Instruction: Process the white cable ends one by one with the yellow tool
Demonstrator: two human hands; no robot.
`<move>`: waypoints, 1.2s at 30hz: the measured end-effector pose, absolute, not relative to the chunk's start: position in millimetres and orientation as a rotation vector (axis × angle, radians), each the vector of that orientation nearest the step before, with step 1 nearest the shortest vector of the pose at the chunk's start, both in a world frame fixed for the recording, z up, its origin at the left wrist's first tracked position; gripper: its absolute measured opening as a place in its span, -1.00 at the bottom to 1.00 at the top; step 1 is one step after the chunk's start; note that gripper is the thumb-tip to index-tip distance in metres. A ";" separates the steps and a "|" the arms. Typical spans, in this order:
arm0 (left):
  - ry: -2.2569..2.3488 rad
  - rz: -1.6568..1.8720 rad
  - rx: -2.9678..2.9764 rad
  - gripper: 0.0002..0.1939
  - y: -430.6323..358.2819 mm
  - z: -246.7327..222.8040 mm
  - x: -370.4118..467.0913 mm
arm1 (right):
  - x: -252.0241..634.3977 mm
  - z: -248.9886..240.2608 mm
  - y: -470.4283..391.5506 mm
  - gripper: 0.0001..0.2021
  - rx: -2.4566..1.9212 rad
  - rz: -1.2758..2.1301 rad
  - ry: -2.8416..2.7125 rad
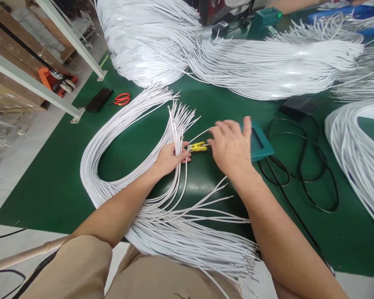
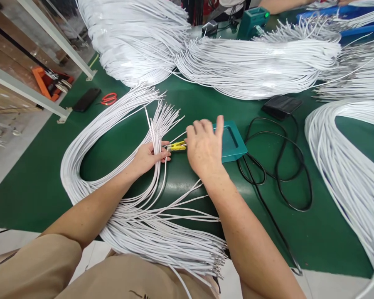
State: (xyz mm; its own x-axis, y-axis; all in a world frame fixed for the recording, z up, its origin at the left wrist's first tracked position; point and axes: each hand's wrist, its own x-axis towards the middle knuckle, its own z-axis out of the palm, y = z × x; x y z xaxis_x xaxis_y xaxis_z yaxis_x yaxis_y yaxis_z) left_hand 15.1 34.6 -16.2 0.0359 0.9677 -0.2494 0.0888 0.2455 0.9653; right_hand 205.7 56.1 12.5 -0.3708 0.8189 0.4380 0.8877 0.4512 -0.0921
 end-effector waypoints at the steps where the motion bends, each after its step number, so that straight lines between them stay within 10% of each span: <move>1: 1.348 0.934 1.093 -0.55 34.7 -15.2 14.3 | 209.3 11.0 57.1 -0.74 -1.496 -0.256 -2.215; 14: 1.142 0.956 1.053 -0.64 33.6 -5.8 -10.6 | 178.3 26.3 27.6 -0.80 -0.698 0.397 -2.607; 21: 1.172 0.901 0.915 -0.68 33.1 4.6 -10.6 | 172.4 22.1 10.6 -0.79 -1.018 0.937 -2.828; 36: 1.085 0.975 1.085 -0.64 19.9 0.2 19.2 | 183.4 29.0 46.0 -0.84 -1.214 1.252 -1.519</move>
State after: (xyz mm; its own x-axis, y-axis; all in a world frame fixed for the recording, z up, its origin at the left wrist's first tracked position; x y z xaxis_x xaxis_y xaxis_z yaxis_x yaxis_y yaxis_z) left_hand 19.2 19.9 0.2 0.1986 0.9633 -0.1807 -0.0762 0.1990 0.9770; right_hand 183.4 46.0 29.0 -0.2137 0.9769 0.0080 0.1784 0.0471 -0.9828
